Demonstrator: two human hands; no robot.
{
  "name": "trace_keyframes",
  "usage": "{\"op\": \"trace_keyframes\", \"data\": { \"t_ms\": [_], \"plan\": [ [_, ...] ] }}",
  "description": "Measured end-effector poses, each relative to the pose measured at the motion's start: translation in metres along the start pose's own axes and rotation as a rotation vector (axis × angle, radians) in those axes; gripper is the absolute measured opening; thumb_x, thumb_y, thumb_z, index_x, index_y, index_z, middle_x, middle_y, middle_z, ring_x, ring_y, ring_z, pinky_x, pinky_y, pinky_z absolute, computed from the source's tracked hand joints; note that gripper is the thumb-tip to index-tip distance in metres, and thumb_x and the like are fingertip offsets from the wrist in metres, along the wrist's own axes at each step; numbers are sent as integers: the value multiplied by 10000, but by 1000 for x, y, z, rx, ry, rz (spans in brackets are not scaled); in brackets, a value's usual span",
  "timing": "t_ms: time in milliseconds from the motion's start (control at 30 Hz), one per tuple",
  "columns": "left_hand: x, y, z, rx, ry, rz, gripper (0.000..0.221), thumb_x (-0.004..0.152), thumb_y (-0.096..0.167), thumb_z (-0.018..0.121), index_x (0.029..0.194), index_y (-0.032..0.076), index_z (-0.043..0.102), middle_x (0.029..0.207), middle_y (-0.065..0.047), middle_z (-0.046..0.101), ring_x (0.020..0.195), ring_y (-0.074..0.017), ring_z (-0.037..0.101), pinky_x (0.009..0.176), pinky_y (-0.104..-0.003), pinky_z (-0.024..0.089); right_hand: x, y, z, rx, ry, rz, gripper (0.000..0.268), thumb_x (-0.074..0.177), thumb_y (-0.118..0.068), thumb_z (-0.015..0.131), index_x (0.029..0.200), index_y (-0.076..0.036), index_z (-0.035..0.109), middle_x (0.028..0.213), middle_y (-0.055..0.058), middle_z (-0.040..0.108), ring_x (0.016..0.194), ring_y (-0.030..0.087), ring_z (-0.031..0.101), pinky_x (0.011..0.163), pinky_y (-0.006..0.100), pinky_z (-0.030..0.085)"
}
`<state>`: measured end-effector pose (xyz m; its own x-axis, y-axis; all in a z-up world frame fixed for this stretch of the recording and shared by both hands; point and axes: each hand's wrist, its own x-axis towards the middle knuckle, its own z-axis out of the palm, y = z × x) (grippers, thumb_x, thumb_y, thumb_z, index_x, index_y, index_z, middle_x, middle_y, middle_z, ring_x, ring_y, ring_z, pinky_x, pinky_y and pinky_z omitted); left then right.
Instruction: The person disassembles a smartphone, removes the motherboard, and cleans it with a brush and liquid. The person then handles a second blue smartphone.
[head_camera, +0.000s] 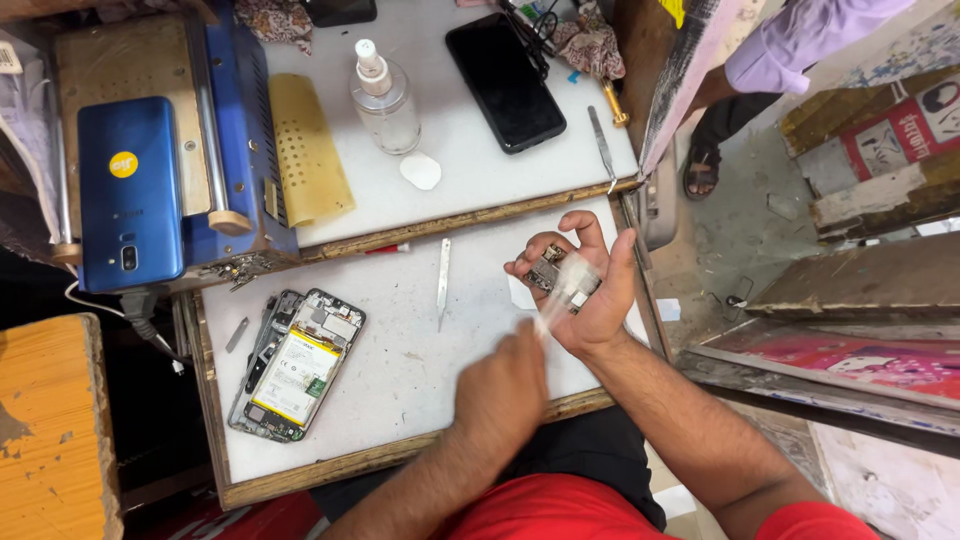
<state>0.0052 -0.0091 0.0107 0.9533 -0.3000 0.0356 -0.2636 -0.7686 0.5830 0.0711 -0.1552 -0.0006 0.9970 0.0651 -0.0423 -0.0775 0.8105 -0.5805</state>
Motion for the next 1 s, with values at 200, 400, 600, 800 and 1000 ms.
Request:
{"op": "trace_keyframes", "data": {
  "t_ms": [200,400,600,800,1000],
  "plan": [
    [-2,6,-9,-13,60,-26,243,1046,249,540,1093,20,607,711,-121,635,542,-307,687,424,-423,550,-2,4,-1,-44,-42,-30,662,1010,-771,353,1243,-167,490,988,161,658,952,311,645,990,592,506],
    [2,-5,-7,66,67,-16,225,1035,224,542,1130,32,612,745,-117,651,553,-311,694,434,-442,551,-1,4,1,-14,-16,4,667,996,-773,341,1236,-168,485,990,162,660,959,312,643,980,574,496],
    [1,10,-13,-55,57,-7,223,1012,212,554,1122,24,602,743,-142,662,558,-336,700,454,-448,566,0,0,4,-22,-9,-9,658,1023,-773,355,1245,-170,498,962,163,654,951,311,635,982,566,503],
    [2,1,-12,6,132,-52,199,1031,228,563,1059,36,607,746,-130,667,576,-337,695,455,-449,556,0,2,4,33,56,41,653,990,-766,335,1222,-179,506,979,136,655,963,310,641,984,541,496],
    [-4,4,-11,-18,98,-22,150,1016,210,586,1056,70,620,711,-115,653,543,-324,685,446,-460,546,3,-1,10,135,41,33,630,1023,-754,385,1243,-180,525,937,101,624,980,302,635,1026,528,492]
  ]
}}
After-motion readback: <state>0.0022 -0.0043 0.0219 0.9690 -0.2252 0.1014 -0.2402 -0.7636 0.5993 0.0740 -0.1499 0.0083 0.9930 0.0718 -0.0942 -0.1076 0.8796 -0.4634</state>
